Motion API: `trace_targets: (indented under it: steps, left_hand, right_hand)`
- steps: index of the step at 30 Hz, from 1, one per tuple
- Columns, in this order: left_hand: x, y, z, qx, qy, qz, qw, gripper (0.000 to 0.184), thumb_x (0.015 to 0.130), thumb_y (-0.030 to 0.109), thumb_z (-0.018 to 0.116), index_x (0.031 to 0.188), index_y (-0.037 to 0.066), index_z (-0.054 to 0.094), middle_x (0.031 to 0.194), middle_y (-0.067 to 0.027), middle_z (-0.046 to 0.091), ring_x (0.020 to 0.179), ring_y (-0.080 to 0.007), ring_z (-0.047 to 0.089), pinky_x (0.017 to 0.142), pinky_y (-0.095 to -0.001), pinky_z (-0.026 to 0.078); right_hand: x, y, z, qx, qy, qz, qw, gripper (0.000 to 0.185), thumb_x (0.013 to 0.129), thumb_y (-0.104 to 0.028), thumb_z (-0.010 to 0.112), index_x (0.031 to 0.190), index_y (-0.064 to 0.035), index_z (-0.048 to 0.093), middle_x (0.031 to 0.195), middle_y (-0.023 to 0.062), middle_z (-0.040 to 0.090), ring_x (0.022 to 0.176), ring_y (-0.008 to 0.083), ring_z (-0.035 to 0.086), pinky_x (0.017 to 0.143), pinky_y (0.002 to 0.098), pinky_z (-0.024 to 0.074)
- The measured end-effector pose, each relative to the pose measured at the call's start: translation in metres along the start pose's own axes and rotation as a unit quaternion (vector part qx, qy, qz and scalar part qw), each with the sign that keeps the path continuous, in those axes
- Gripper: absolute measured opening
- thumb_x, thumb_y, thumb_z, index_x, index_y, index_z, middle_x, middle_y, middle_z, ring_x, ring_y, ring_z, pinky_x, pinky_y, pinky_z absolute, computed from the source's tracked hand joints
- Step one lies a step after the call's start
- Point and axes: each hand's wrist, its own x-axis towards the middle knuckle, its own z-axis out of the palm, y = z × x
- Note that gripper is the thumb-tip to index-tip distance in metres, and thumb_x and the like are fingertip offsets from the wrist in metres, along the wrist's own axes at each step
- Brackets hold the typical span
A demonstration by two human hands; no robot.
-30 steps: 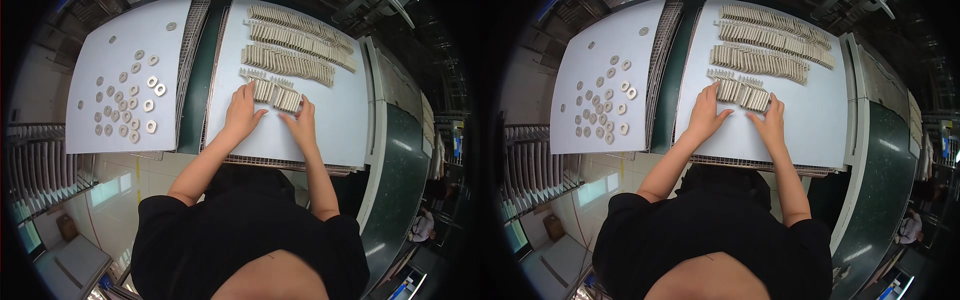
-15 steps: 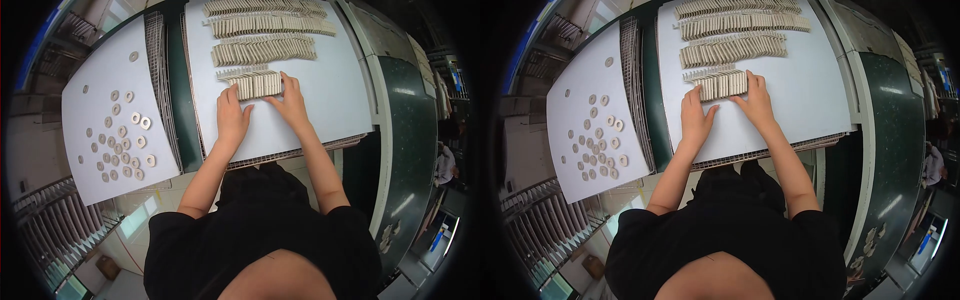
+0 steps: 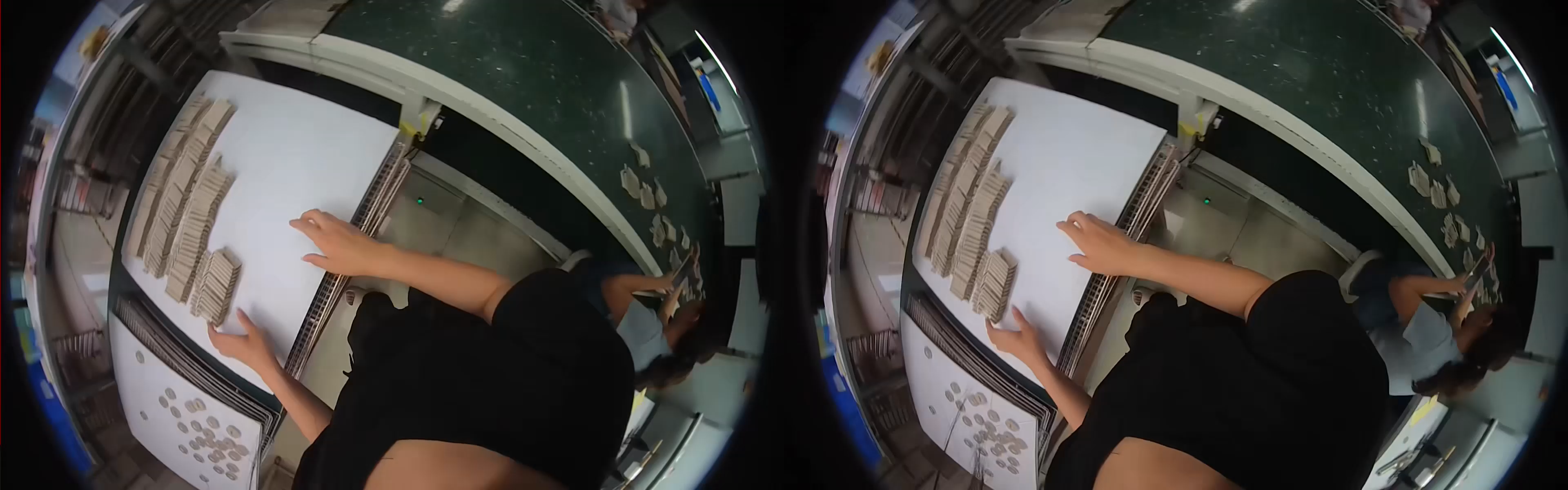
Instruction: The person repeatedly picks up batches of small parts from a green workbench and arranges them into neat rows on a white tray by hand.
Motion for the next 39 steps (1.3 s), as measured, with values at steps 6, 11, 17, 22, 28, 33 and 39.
trace_targets:
  steps: [6,11,17,22,28,33,39]
  left_hand:
    - [-0.032,0.115,0.036,0.027,0.029,0.117,0.992,0.071,0.091,0.047,0.055,0.129,-0.011,0.039,0.122,-0.0304,0.047,0.114,-0.0449,0.044,0.096,-0.0532,0.036]
    - [-0.087,0.299,0.075,-0.169,-0.106,0.212,0.957,0.061,0.094,0.031,0.058,0.133,-0.009,0.035,0.132,-0.0284,0.041,0.124,-0.0405,0.037,0.104,-0.0479,0.03]
    - [-0.173,0.454,0.099,-0.288,-0.223,0.373,0.853,0.056,0.089,0.02,0.063,0.133,-0.005,0.038,0.133,-0.0228,0.042,0.125,-0.0363,0.038,0.103,-0.0438,0.033]
    - [-0.226,0.513,0.096,-0.329,-0.323,0.441,0.771,0.053,0.083,0.009,0.065,0.128,-0.004,0.042,0.131,-0.0251,0.042,0.124,-0.0404,0.037,0.104,-0.0474,0.029]
    - [-0.249,0.527,0.124,-0.326,-0.367,0.471,0.733,0.046,0.082,0.007,0.065,0.123,0.0,0.046,0.126,-0.0214,0.048,0.119,-0.0378,0.043,0.102,-0.0448,0.033]
    - [-0.247,0.543,0.151,-0.321,-0.388,0.477,0.72,0.042,0.082,0.007,0.065,0.12,0.0,0.048,0.12,-0.0202,0.051,0.114,-0.0369,0.046,0.099,-0.0446,0.036]
    - [-0.242,0.592,0.185,-0.328,-0.435,0.47,0.695,0.036,0.084,0.009,0.064,0.116,-0.001,0.051,0.114,-0.0208,0.055,0.108,-0.0362,0.05,0.093,-0.0431,0.04]
  right_hand:
    - [-0.133,0.087,-0.112,0.038,0.141,0.147,0.978,0.043,0.089,-0.02,0.06,0.126,-0.0037,0.046,0.122,0.0146,0.047,0.109,0.0326,0.051,0.091,0.0396,0.0445]
    - [-0.241,0.164,-0.19,0.092,0.336,0.312,0.884,0.033,0.087,-0.019,0.063,0.114,-0.0033,0.055,0.11,0.0128,0.057,0.096,0.0276,0.058,0.082,0.0377,0.0479]
    - [-0.363,0.228,-0.283,-0.089,0.613,0.352,0.701,0.032,0.084,-0.013,0.064,0.111,0.0007,0.055,0.105,0.0173,0.058,0.101,0.033,0.054,0.089,0.0411,0.0422]
    - [-0.466,0.3,-0.365,-0.283,0.697,0.414,0.513,0.054,0.084,-0.023,0.067,0.125,0.0037,0.044,0.121,0.0244,0.049,0.116,0.0395,0.042,0.101,0.0455,0.0329]
    - [-0.51,0.341,-0.424,-0.266,0.661,0.488,0.504,0.086,0.074,-0.044,0.075,0.132,0.0074,0.037,0.126,0.0285,0.044,0.12,0.0419,0.039,0.102,0.0487,0.0312]
    - [-0.499,0.345,-0.445,-0.298,0.586,0.542,0.524,0.094,0.068,-0.051,0.077,0.13,0.0069,0.039,0.117,0.0248,0.051,0.109,0.0406,0.048,0.094,0.0452,0.0402]
    - [-0.483,0.35,-0.45,-0.344,0.531,0.569,0.526,0.085,0.065,-0.043,0.081,0.125,0.0049,0.046,0.107,0.0203,0.053,0.1,0.0378,0.05,0.086,0.0439,0.0437]
